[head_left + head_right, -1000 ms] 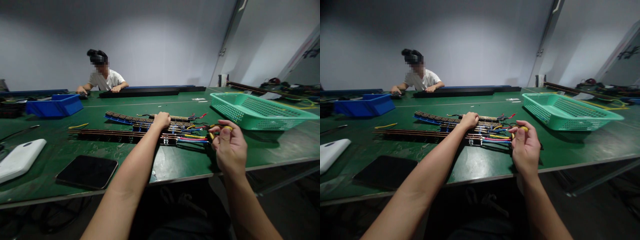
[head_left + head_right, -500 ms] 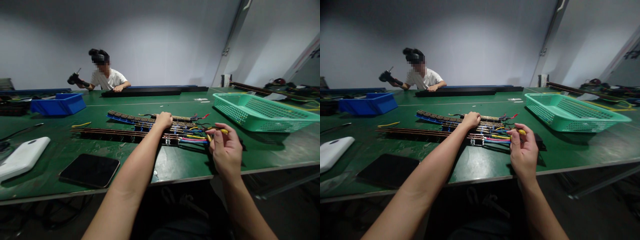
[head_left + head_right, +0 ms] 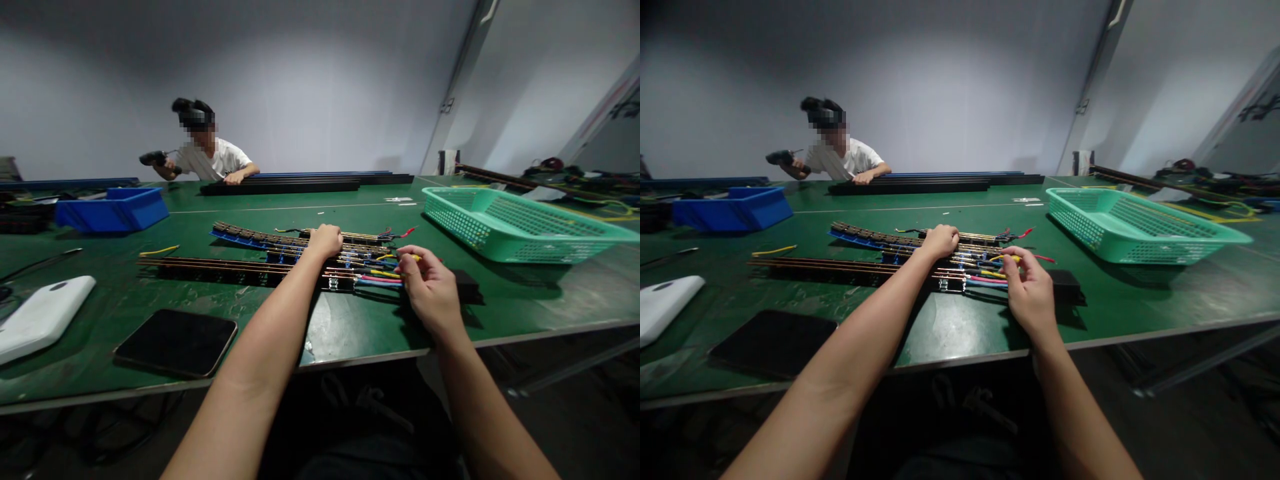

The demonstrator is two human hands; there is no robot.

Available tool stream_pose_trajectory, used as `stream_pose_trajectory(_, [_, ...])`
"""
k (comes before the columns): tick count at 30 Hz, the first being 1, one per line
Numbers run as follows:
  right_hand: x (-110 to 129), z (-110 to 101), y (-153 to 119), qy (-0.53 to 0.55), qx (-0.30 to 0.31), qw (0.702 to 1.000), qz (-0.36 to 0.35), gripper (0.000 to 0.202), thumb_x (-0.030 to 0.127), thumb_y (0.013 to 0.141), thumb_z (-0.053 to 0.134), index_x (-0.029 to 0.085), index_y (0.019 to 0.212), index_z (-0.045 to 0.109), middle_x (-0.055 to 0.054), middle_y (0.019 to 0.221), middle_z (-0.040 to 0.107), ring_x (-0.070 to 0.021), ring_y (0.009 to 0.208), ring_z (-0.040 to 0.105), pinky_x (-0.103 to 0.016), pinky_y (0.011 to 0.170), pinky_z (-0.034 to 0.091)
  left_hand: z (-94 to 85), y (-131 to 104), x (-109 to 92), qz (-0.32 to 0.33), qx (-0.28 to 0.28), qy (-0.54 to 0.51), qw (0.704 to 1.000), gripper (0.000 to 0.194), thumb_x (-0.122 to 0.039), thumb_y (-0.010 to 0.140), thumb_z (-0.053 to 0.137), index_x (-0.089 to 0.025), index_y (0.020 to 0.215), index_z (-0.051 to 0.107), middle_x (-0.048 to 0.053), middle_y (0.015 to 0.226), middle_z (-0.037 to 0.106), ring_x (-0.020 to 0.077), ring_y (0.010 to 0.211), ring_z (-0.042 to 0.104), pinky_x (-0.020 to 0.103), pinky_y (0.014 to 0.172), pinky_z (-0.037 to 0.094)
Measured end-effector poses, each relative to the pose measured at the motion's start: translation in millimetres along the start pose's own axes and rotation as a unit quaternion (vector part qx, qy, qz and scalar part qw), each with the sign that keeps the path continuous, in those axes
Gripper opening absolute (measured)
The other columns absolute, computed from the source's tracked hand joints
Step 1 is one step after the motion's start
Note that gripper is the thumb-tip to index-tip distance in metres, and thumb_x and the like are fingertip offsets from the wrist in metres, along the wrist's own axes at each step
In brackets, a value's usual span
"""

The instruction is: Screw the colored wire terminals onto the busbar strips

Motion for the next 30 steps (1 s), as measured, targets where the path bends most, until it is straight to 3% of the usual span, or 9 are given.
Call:
stream_pose_trajectory(6, [12.4,18.4,-9.9,-0.121,0.148,0.98,-0.057,0.022,0.04,0.09,0.063,0.02,0.098,0.072,0.002,0.062,0.059,-0.0126,0.052,0.052,-0.026,0.057,0.04,2.0,1.8,0.6,-0.006,0.003,-0.001,1.0,0.038,-0.024,0.096,0.039,-0.019,0.112,0.073,0.012,0.119,0.073,0.0285,0.115,0.063,0.047,0.1,0.047])
stream_pose_trajectory(9, [10.5,14.4,-6.6,-0.082,0.08,0.993,-0.023,0.024,0.042,0.092,0.061,0.021,0.099,0.069,0.001,0.066,0.061,-0.0126,0.053,0.052,-0.025,0.054,0.04,1.7,1.8,0.9,-0.007,0.003,-0.004,1.0,0.038,-0.024,0.096,0.039,-0.02,0.111,0.074,0.011,0.119,0.073,0.0281,0.116,0.063,0.046,0.1,0.047])
stream_pose_trajectory(11, [7.7,6.7,-2.6,0.019,0.005,1.0,0.024,0.027,0.047,0.092,0.06,0.022,0.102,0.064,-0.001,0.075,0.064,-0.011,0.051,0.049,-0.024,0.048,0.039,1.3,1.6,1.0,-0.006,0.001,-0.007,1.0,0.038,-0.023,0.096,0.039,-0.02,0.111,0.074,0.012,0.119,0.073,0.0283,0.116,0.063,0.046,0.099,0.047])
stream_pose_trajectory(14, [8.6,-5.7,3.5,0.186,-0.062,0.977,0.088,0.035,0.051,0.087,0.066,0.024,0.108,0.058,-0.001,0.082,0.067,-0.0059,0.041,0.036,-0.02,0.037,0.03,0.9,1.5,1.0,-0.004,-0.001,-0.008,1.0,0.038,-0.023,0.096,0.039,-0.02,0.111,0.074,0.012,0.12,0.073,0.0291,0.116,0.062,0.046,0.099,0.047])
stream_pose_trajectory(17, [22.9,-18.4,13.3,0.241,-0.062,0.965,0.082,0.038,0.048,0.083,0.074,0.025,0.109,0.06,-0.001,0.086,0.068,-0.0029,0.038,0.029,-0.019,0.034,0.024,0.8,1.4,0.7,-0.003,0.002,-0.007,1.0,0.038,-0.023,0.095,0.038,-0.02,0.111,0.074,0.012,0.12,0.072,0.0292,0.116,0.062,0.046,0.099,0.047])
stream_pose_trajectory(22, [44.3,-32.0,49.8,0.224,-0.066,0.972,0.012,0.038,0.042,0.08,0.078,0.025,0.109,0.062,-0.002,0.09,0.07,-0.0032,0.038,0.032,-0.021,0.033,0.023,-0.3,0.6,-0.3,-0.004,0.002,-0.003,1.0,0.039,-0.024,0.096,0.038,-0.02,0.111,0.073,0.012,0.12,0.072,0.0291,0.116,0.062,0.046,0.099,0.047])
stream_pose_trajectory(25, [35.8,-28.3,81.8,0.231,-0.055,0.971,0.025,0.037,0.042,0.079,0.077,0.023,0.105,0.06,-0.002,0.086,0.071,-0.0028,0.035,0.03,-0.021,0.031,0.02,-0.6,0.1,-0.5,-0.002,0.003,0.0,1.0,0.039,-0.024,0.096,0.038,-0.019,0.112,0.073,0.013,0.119,0.072,0.0291,0.115,0.063,0.047,0.098,0.048])
stream_pose_trajectory(30, [0.0,-13.8,115.0,0.226,-0.026,0.966,0.123,0.03,0.046,0.084,0.071,0.023,0.098,0.056,0.001,0.076,0.071,-0.0029,0.033,0.028,-0.019,0.032,0.017,0.4,1.1,0.5,-0.001,0.0,0.004,1.0,0.039,-0.023,0.097,0.037,-0.019,0.111,0.073,0.012,0.12,0.072,0.0284,0.115,0.063,0.046,0.098,0.048])
Point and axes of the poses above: each hand's wrist, its own y-axis towards the middle knuckle, its own z-axis out of the palm, x = y × z, the point moved 4 cm from there along y, towards the middle knuckle
